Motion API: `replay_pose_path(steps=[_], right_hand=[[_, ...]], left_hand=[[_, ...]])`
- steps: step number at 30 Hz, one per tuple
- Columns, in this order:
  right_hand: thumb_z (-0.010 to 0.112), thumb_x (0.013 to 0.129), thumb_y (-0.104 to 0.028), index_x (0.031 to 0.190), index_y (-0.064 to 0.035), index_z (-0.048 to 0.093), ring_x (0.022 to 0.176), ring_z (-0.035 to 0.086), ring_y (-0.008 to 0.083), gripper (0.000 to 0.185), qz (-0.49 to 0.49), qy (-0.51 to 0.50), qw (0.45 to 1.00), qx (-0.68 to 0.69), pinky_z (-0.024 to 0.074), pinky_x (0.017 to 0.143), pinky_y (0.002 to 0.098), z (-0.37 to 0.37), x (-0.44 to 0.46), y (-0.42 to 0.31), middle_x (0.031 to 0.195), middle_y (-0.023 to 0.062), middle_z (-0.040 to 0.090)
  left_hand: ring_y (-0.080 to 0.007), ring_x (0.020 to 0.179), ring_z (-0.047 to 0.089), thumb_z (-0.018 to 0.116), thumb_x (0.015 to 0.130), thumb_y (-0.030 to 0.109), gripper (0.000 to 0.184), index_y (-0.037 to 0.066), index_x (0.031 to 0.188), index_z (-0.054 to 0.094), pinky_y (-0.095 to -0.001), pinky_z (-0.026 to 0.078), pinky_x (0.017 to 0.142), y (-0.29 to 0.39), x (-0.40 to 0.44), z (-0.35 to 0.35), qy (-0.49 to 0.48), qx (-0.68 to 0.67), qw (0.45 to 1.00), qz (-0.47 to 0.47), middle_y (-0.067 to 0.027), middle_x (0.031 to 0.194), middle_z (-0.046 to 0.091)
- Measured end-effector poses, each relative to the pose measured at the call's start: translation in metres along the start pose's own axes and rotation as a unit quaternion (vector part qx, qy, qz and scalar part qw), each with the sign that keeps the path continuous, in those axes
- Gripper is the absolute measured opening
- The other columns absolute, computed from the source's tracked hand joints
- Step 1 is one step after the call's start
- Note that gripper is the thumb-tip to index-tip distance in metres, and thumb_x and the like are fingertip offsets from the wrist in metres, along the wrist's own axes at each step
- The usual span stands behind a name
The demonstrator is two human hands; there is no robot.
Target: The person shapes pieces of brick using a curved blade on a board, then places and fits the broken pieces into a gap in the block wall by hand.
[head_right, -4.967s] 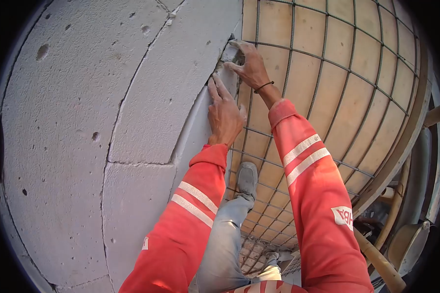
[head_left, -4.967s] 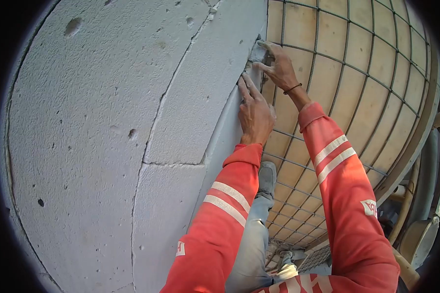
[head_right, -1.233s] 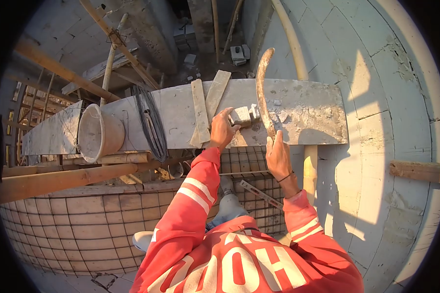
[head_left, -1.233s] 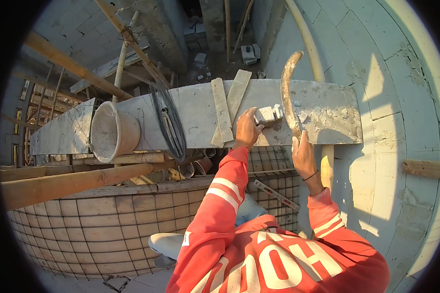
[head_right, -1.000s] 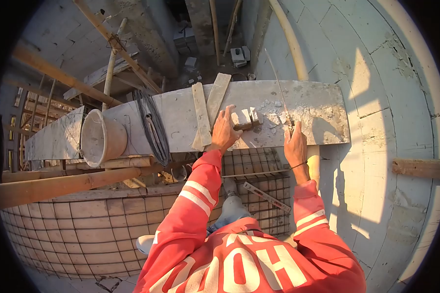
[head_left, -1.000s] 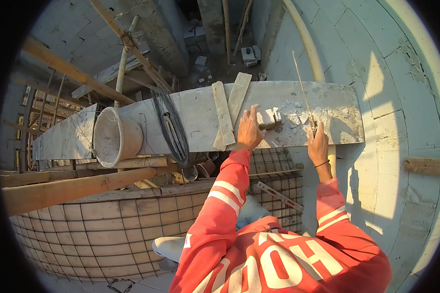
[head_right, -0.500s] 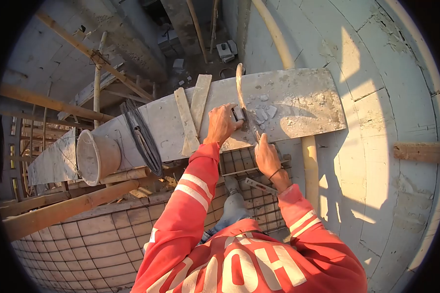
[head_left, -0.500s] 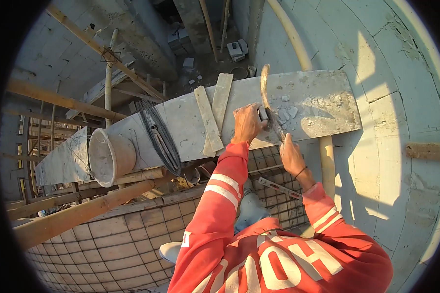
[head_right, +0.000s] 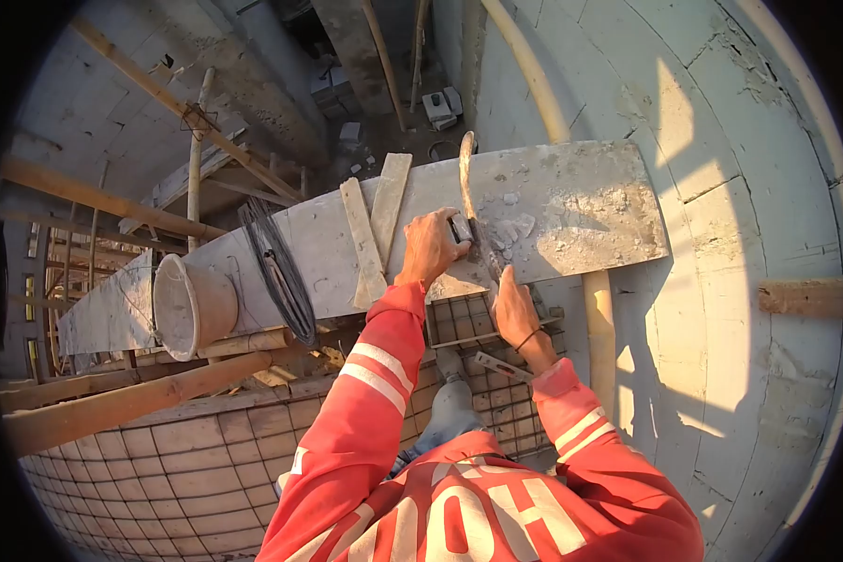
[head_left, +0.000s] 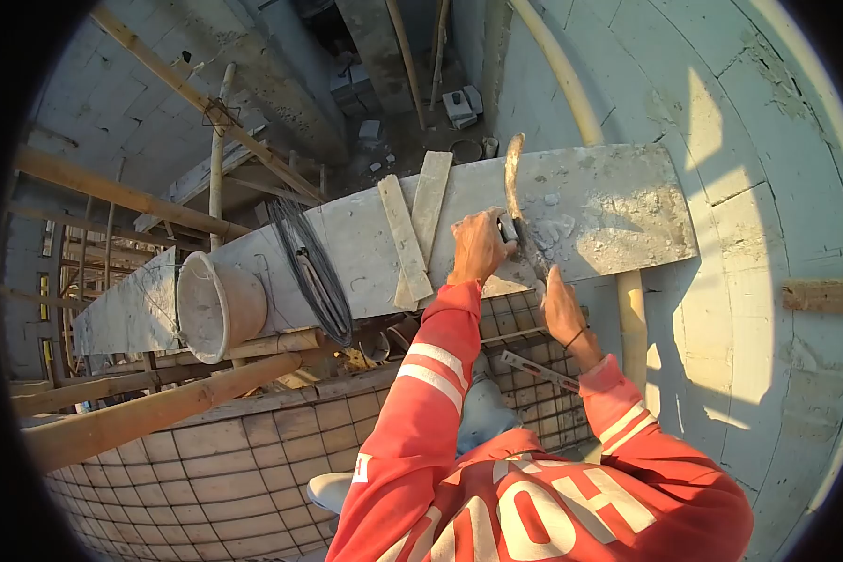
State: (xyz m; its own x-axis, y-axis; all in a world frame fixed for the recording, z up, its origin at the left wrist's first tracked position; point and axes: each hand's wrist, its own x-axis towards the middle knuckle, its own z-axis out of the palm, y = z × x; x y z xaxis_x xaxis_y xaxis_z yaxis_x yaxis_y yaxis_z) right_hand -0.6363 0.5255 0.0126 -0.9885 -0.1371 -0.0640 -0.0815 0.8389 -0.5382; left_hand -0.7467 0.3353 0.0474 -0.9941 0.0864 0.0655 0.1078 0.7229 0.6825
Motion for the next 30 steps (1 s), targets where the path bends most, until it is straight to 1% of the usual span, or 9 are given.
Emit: replay_pose_path(steps=[7, 8, 11, 12, 15, 17, 19, 29, 30], right_hand=[[0.054, 0.101, -0.019, 0.133, 0.0175, 0.043, 0.082, 0.064, 0.0505, 0.049, 0.048, 0.114, 0.992, 0.037, 0.0513, 0.067, 0.0526, -0.026, -0.001, -0.037, 0.091, 0.0373, 0.064], [0.052, 0.1, -0.016, 0.136, 0.0169, 0.04, 0.098, 0.063, 0.0505, 0.051, 0.117, -0.026, 0.992, 0.033, 0.0517, 0.081, 0.0535, -0.022, 0.003, -0.038, 0.105, 0.0392, 0.062], [0.052, 0.096, -0.014, 0.142, 0.0157, 0.034, 0.117, 0.055, 0.0505, 0.057, -0.073, -0.036, 0.997, 0.011, 0.0437, 0.101, 0.055, 0.073, -0.008, 0.081, 0.124, 0.0408, 0.054], [0.054, 0.092, -0.01, 0.146, 0.0135, 0.029, 0.13, 0.045, 0.0497, 0.064, -0.028, -0.059, 0.997, 0.048, 0.0302, 0.114, 0.0557, 0.024, -0.007, 0.026, 0.137, 0.0398, 0.045], [0.053, 0.093, -0.01, 0.142, 0.0134, 0.033, 0.118, 0.053, 0.0517, 0.057, -0.055, -0.015, 0.998, 0.024, 0.0419, 0.103, 0.055, 0.014, -0.005, 0.033, 0.127, 0.0405, 0.052], [0.054, 0.096, -0.011, 0.129, 0.0108, 0.042, 0.103, 0.059, 0.0529, 0.041, 0.085, -0.058, 0.992, 0.075, 0.0488, 0.084, 0.0543, -0.019, 0.006, -0.001, 0.11, 0.0388, 0.06], [0.055, 0.098, -0.015, 0.115, 0.0068, 0.045, 0.092, 0.06, 0.0528, 0.029, -0.01, 0.146, 0.989, 0.019, 0.0475, 0.071, 0.0545, -0.022, 0.005, 0.008, 0.096, 0.0359, 0.062], [0.063, 0.096, -0.021, 0.119, 0.0044, 0.047, 0.091, 0.062, 0.0517, 0.037, 0.167, 0.21, 0.96, -0.084, 0.0491, 0.079, 0.0561, -0.058, 0.014, 0.078, 0.099, 0.0332, 0.065], [0.063, 0.096, -0.021, 0.119, 0.0044, 0.047, 0.091, 0.062, 0.0517, 0.037, 0.167, 0.212, 0.959, -0.086, 0.0491, 0.079, 0.0561, -0.057, 0.015, 0.092, 0.099, 0.0332, 0.065]], left_hand=[[-0.036, 0.093, 0.071, 0.084, 0.065, 0.024, 0.057, 0.004, 0.117, 0.071, -0.0484, 0.048, 0.089, -0.003, -0.009, 0.004, -0.006, 0.017, 1.0, -0.007, -0.0182, 0.097, 0.075], [-0.0361, 0.093, 0.071, 0.084, 0.065, 0.024, 0.057, 0.004, 0.117, 0.071, -0.0482, 0.048, 0.089, 0.0, -0.008, 0.003, -0.02, 0.014, 1.0, -0.018, -0.0179, 0.097, 0.075], [-0.0362, 0.093, 0.071, 0.084, 0.065, 0.024, 0.057, 0.005, 0.117, 0.071, -0.0488, 0.049, 0.088, 0.0, -0.004, -0.001, -0.048, -0.004, 0.998, -0.041, -0.0175, 0.096, 0.075], [-0.0357, 0.092, 0.071, 0.085, 0.064, 0.025, 0.059, 0.005, 0.117, 0.07, -0.0493, 0.049, 0.088, -0.005, -0.005, 0.003, -0.033, 0.026, 0.999, -0.024, -0.0173, 0.094, 0.075], [-0.036, 0.09, 0.07, 0.085, 0.061, 0.021, 0.056, 0.004, 0.111, 0.068, -0.0507, 0.045, 0.089, -0.004, -0.005, 0.007, -0.007, 0.008, 1.0, -0.014, -0.0164, 0.089, 0.074], [-0.0359, 0.089, 0.07, 0.085, 0.061, 0.02, 0.056, 0.003, 0.112, 0.067, -0.0496, 0.047, 0.087, -0.002, -0.005, 0.002, -0.014, 0.0, 1.0, -0.009, -0.0169, 0.089, 0.073], [-0.0359, 0.088, 0.07, 0.086, 0.061, 0.019, 0.057, 0.002, 0.112, 0.066, -0.0485, 0.049, 0.085, -0.004, -0.004, -0.005, -0.02, -0.004, 1.0, -0.003, -0.0174, 0.089, 0.073], [-0.0194, 0.083, 0.069, 0.083, 0.063, 0.01, 0.055, 0.0, 0.109, 0.056, -0.0316, 0.057, 0.073, 0.041, -0.019, -0.009, 0.012, -0.239, 0.971, 0.009, -0.0166, 0.094, 0.071], [-0.0189, 0.087, 0.068, 0.083, 0.067, 0.01, 0.053, 0.001, 0.111, 0.055, -0.0313, 0.056, 0.076, 0.043, -0.023, 0.001, 0.003, -0.401, 0.916, -0.019, -0.0153, 0.099, 0.07]])
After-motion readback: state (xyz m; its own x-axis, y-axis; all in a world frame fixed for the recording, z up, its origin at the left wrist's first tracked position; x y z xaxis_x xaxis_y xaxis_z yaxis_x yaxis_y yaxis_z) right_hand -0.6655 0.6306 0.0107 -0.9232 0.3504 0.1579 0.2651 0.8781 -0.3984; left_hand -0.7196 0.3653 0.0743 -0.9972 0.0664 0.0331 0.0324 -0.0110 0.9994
